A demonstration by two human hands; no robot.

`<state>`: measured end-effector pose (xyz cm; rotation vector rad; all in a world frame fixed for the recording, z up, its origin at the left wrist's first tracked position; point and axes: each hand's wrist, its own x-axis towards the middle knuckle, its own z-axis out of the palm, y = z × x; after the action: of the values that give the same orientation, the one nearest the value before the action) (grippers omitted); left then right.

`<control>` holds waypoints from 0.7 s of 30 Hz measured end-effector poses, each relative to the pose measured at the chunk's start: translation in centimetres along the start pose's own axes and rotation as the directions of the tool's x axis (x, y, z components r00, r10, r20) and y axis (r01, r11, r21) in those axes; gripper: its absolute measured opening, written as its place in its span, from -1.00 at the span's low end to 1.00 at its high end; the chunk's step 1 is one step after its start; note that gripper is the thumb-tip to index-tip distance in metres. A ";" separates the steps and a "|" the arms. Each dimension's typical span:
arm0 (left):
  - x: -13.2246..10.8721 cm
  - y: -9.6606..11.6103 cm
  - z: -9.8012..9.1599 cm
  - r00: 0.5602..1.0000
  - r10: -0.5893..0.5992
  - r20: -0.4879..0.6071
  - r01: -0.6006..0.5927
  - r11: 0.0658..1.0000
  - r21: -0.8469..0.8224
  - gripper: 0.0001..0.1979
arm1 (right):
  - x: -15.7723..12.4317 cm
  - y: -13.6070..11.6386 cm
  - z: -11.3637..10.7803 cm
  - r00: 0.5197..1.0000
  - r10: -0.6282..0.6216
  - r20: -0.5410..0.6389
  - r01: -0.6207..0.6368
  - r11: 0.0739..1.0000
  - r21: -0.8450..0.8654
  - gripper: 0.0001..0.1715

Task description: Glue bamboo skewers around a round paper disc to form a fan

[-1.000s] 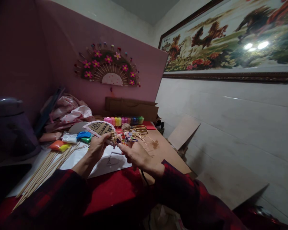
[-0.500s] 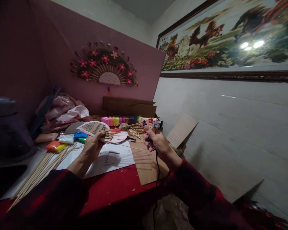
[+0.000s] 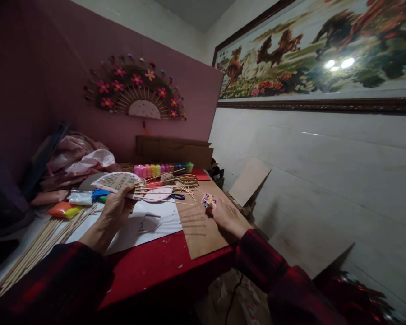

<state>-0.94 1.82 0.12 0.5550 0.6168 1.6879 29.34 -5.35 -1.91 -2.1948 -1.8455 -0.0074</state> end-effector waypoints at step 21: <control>-1.7 1.2 0.8 0.975 -0.178 0.136 0.191 0.977 -0.092 -0.79 | 3.4 -13.8 -0.4 0.945 -0.326 0.018 -0.035 -0.047 0.998 -0.50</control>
<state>-0.97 0.03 1.45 0.5096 0.4704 1.4877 16.75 -0.08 1.93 -0.8242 -1.2599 1.2648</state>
